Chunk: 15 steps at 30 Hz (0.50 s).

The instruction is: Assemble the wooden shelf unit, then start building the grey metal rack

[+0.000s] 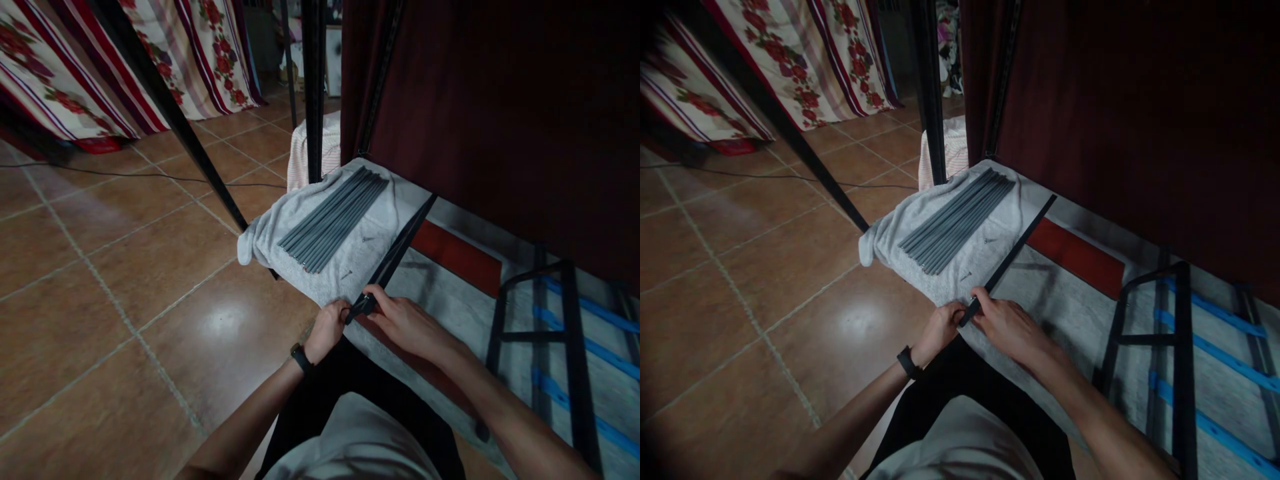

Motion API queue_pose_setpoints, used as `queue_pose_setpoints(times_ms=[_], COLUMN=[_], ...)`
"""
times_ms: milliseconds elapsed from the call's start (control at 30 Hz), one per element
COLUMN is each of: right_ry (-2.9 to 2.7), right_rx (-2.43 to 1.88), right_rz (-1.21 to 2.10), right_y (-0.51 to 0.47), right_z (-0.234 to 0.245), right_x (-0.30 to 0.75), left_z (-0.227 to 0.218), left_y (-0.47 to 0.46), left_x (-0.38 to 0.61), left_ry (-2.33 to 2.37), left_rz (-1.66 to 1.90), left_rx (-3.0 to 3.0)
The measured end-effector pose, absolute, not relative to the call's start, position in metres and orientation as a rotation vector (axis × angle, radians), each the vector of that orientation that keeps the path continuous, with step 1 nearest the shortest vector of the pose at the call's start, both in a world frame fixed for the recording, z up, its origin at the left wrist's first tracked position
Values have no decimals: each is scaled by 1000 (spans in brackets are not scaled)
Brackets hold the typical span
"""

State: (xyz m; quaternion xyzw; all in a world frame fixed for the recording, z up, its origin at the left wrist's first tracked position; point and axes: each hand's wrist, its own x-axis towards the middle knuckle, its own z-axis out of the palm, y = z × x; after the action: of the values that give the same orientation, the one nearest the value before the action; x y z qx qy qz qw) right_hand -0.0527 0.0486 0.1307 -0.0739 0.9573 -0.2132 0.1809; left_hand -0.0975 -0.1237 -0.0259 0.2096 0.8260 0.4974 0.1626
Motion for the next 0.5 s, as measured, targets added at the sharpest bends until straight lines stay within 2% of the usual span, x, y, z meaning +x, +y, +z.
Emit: queue_pose_setpoints(times_ms=[233,500], right_ry=[2732,2771], right_rx=[-167,-177], right_rz=[-676,-681], right_y=[55,55], right_z=[139,139], right_x=[-50,-47], left_z=[-41,-35], left_y=[-115,-115], left_x=[-106,-102], left_ry=[1907,1896], left_rz=[1750,1886], left_rx=[194,219])
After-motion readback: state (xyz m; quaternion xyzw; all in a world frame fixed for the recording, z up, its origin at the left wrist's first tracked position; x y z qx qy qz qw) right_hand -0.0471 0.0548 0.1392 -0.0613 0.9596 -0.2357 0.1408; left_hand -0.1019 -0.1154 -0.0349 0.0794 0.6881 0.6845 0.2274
